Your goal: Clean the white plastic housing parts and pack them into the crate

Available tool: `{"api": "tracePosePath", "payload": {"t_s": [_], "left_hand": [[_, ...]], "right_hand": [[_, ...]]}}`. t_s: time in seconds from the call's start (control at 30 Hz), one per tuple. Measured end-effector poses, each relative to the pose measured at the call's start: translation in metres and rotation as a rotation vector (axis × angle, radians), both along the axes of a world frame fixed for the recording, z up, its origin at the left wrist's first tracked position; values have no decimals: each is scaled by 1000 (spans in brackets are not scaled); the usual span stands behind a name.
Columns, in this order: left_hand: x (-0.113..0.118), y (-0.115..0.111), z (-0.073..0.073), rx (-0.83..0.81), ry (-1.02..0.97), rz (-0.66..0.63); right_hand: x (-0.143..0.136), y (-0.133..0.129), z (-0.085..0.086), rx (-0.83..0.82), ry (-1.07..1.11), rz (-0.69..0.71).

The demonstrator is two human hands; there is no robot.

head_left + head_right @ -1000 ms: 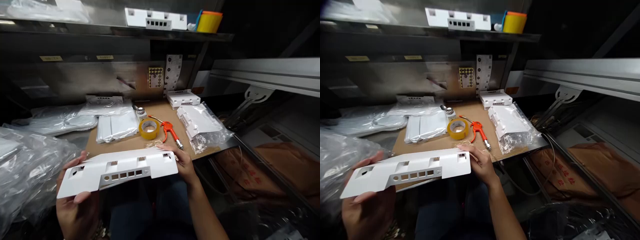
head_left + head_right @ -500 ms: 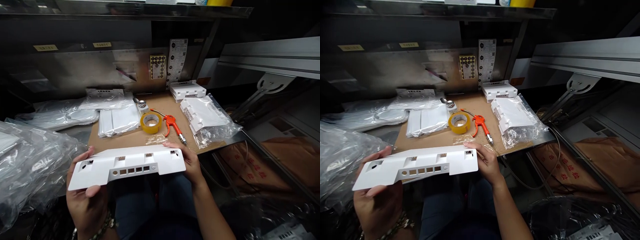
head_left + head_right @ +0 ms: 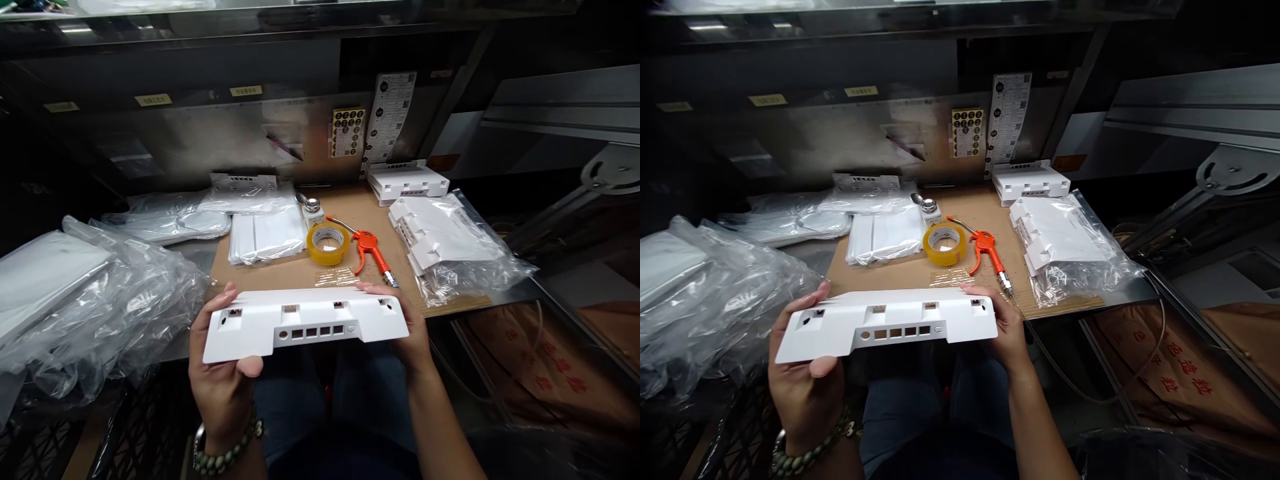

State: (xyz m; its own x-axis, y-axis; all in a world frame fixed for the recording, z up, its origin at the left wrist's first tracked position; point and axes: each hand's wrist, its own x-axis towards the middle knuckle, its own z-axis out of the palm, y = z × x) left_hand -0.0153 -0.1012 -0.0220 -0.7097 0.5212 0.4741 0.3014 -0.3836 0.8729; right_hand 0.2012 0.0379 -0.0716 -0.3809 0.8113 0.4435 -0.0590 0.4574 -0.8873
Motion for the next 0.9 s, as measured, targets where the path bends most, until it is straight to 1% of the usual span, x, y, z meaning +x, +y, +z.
{"api": "tracePosePath", "payload": {"t_s": [0.13, 0.2, 0.23, 0.3, 0.33, 0.37, 0.4, 0.43, 0.5, 0.53, 0.57, 0.6, 0.63, 0.67, 0.7, 0.77, 0.8, 0.87, 0.9], "left_hand": [[2, 2, -2, -30, 28, -19], [2, 6, -3, 19, -69, -23], [0, 8, -4, 60, -195, -22], [-9, 9, -8, 83, -607, -73], [-15, 8, -12, 47, -835, -142], [-23, 6, -17, -28, -1030, -238], [-31, 3, -22, -101, -1142, -345], [-38, 0, -27, -130, -1181, -417], [-50, -8, -33, -132, -1178, -450], [-54, -11, -34, -127, -1175, -457], [-57, -15, -34, -118, -1174, -457], [-59, -17, -32, -108, -1177, -457], [-61, -20, -31, -84, -1173, -441], [-62, -21, -29, -52, -1162, -426], [-64, -23, -27, -26, -1142, -432], [-66, -26, -26, 25, -1076, -512], [-68, -28, -25, 48, -1038, -582], [-71, -31, -25, 97, -968, -713], [-72, -33, -24, 116, -945, -747]], "right_hand": [[-1, -1, -1, -34, 11, -14], [-2, -3, -2, -29, 29, -31], [-2, -3, -2, -15, 43, -41], [-1, -2, -2, 35, 71, -47], [-1, 0, -1, 70, 76, -29], [-1, 3, 1, 112, 66, 14], [-1, 8, 4, 158, 45, 77], [-1, 14, 8, 212, 13, 150], [-5, 32, 18, 334, -111, 274], [-9, 45, 24, 382, -222, 282], [-16, 59, 30, 415, -353, 250], [-24, 74, 37, 428, -499, 181], [-35, 90, 43, 409, -656, 78], [-48, 106, 48, 387, -748, 2], [-62, 121, 53, 377, -810, -29], [-91, 145, 59, 361, -943, -10], [-105, 154, 61, 350, -1012, 20], [-129, 165, 60, 324, -1133, 67], [-138, 168, 58, 318, -1166, 74]]}}
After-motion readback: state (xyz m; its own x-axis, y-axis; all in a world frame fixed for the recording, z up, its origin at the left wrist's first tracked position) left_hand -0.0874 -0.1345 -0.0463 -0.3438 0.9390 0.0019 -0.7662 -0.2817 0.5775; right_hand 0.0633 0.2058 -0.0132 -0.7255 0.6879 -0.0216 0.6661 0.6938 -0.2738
